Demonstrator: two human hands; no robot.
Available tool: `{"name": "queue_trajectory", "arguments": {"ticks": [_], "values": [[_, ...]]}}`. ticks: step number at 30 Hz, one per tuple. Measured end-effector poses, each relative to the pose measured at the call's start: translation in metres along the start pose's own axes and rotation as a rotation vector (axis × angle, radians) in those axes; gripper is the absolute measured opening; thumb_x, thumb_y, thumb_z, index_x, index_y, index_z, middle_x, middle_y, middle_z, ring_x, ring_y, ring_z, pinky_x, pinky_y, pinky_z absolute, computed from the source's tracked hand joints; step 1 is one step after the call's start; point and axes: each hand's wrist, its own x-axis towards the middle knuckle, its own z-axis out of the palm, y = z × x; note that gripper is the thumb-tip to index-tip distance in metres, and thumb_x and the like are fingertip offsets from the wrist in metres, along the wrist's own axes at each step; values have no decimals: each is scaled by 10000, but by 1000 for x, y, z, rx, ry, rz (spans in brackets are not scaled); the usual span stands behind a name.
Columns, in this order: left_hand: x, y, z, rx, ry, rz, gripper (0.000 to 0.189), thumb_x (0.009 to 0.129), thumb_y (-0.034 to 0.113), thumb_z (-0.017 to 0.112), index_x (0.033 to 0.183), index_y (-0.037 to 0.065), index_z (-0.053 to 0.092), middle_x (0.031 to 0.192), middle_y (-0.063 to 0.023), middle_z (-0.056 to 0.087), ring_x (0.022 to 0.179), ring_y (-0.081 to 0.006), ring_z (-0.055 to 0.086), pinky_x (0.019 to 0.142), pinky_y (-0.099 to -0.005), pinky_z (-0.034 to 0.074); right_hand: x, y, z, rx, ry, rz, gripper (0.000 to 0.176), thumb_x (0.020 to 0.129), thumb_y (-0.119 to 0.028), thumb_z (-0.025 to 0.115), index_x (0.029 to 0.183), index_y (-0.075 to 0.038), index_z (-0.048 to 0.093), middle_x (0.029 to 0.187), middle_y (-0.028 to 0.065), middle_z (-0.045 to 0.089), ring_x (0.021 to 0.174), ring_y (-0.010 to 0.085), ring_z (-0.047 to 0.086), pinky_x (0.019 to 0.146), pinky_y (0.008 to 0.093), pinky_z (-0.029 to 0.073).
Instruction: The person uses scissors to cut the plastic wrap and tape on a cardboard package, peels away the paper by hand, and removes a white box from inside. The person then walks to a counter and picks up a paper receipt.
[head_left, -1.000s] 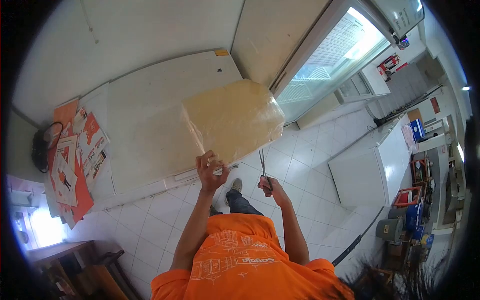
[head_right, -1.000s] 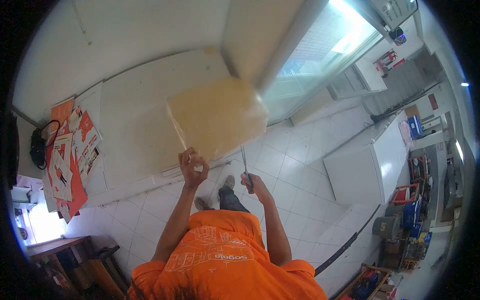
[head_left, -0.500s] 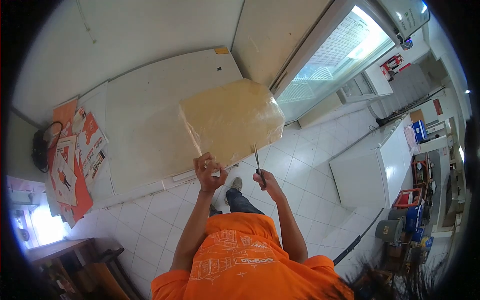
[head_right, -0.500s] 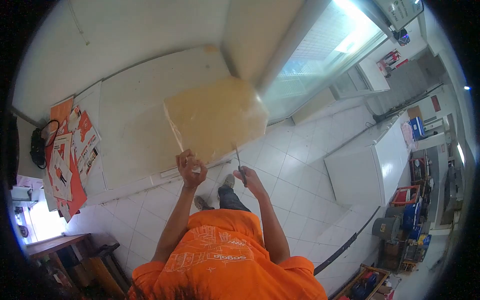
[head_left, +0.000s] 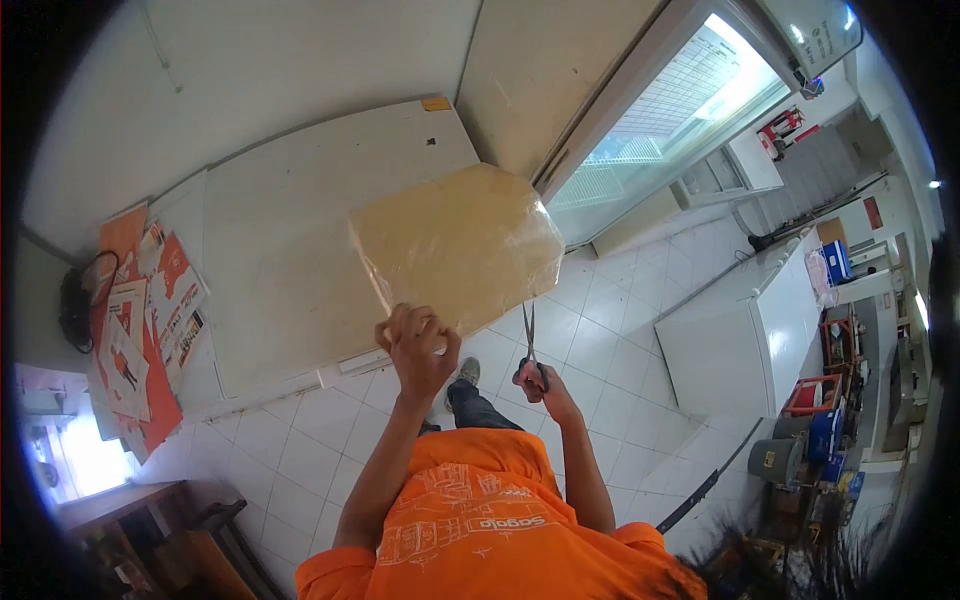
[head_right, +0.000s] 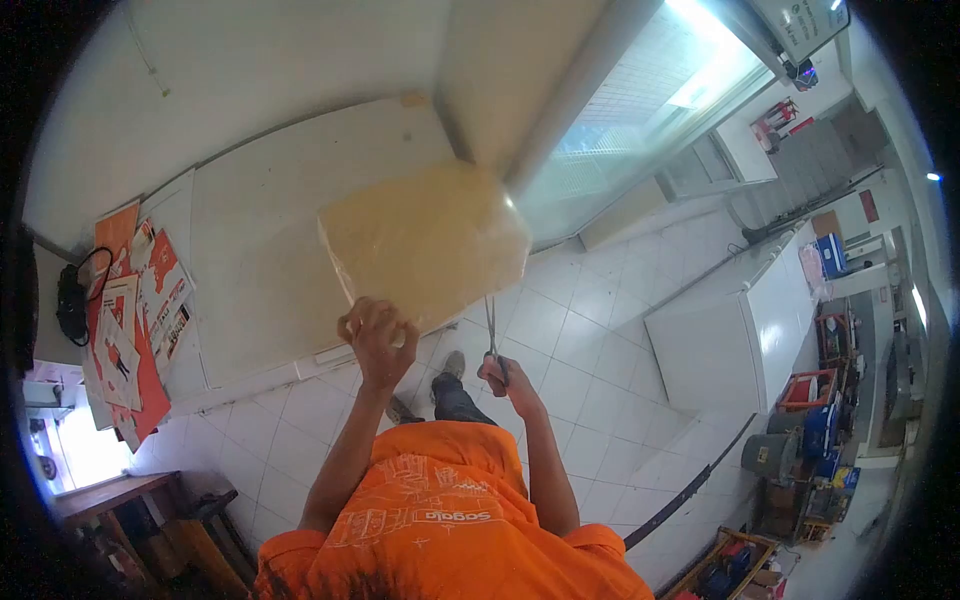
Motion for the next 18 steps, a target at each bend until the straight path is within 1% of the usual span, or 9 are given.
{"name": "queue_trajectory", "arguments": {"ticks": [2,3,5,7,8,10,11,14,18], "values": [[11,2,14,-256,-176,70,190,777,238,767,913,126,698,1120,-28,637,1219,-321,534,1031,-491,391,-3,1,-3,-23,0,22,599,964,-732,519,884,-139,538,770,-54,454,571,56,261,510,252,218],[17,7,21,-258,-179,69,190,777,238,767,913,126,698,1120,-28,637,1219,-321,534,1031,-491,391,-5,-2,-2,63,-11,10,624,958,-760,486,913,-140,540,802,-38,470,579,60,264,516,244,225],[30,21,36,-288,-372,88,262,787,299,783,996,148,736,1159,-48,639,1283,-325,506,1083,-508,382,-5,-4,-4,150,-22,-3,653,952,-788,452,941,-142,542,834,-22,486,586,65,268,521,236,232],[41,30,48,-250,-379,113,278,783,314,787,1013,163,743,1170,-45,637,1288,-321,502,1084,-511,379,0,-5,-13,285,-150,81,696,934,-833,396,948,-152,537,888,5,515,600,75,280,527,224,241],[45,34,53,-214,-387,136,295,778,328,792,1029,179,750,1182,-42,634,1293,-318,498,1085,-514,375,1,-3,-15,288,-145,78,696,934,-833,396,948,-152,537,888,5,515,600,75,280,527,224,241],[46,41,59,-188,-373,119,293,775,336,792,1022,185,750,1182,-40,632,1286,-317,499,1086,-520,368,1,0,-18,432,-202,106,631,1001,-759,358,932,-152,517,881,-7,598,608,63,341,530,215,269],[47,44,61,-159,-358,98,290,771,344,792,1015,192,750,1182,-37,629,1279,-316,501,1088,-526,362,1,2,-20,434,-197,107,631,1001,-759,358,932,-152,517,881,-7,598,608,63,341,530,215,269],[50,48,63,-152,-394,83,292,743,372,808,987,217,770,1143,2,633,1286,-283,495,1110,-575,318,2,5,-25,357,-138,49,624,1003,-756,373,913,-157,521,854,-21,579,598,59,330,520,223,260],[50,47,67,-183,-402,70,252,741,364,806,935,207,771,1127,8,635,1271,-284,499,1103,-574,316,6,3,-34,176,-80,50,570,990,-717,489,883,-158,534,791,-48,515,593,49,312,515,233,245]]}}
